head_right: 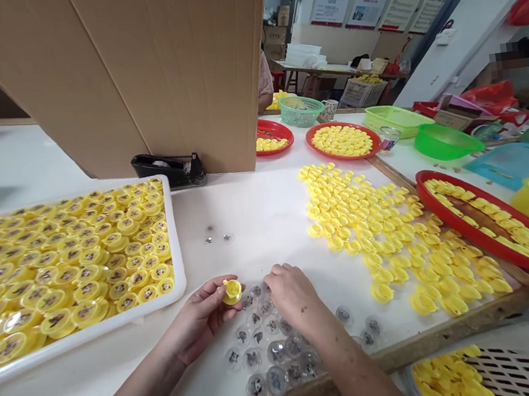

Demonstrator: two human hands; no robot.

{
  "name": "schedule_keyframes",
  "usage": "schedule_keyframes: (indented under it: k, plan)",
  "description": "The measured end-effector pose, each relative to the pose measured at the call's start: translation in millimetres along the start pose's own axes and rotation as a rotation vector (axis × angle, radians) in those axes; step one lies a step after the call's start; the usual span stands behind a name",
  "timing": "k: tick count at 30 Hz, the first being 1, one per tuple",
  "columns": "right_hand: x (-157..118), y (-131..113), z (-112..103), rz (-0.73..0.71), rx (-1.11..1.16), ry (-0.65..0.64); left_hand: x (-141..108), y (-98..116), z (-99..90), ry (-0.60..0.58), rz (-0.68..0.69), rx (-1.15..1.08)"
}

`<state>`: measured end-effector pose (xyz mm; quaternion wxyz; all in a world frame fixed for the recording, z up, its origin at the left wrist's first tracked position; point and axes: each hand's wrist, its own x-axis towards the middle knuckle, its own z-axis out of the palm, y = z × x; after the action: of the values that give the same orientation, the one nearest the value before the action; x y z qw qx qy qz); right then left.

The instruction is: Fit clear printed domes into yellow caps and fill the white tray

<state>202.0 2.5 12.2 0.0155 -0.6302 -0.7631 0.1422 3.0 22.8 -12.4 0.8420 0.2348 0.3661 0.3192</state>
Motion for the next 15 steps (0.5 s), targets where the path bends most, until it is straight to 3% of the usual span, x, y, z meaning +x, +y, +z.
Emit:
schedule_keyframes:
  k: [8, 13, 15]
  plan:
    - [-2, -3, 10, 0.094, 0.048, 0.092, -1, -1, 2.4, 0.017, -0.008, -0.039]
    - [-8, 1, 9, 0.112, 0.359, 0.170, -1, -3, 2.6, 0.034, 0.028, -0.010]
    - [-12, -6, 4, 0.106, 0.643, 0.166, -2, -4, 3.5, 0.022, 0.037, 0.003]
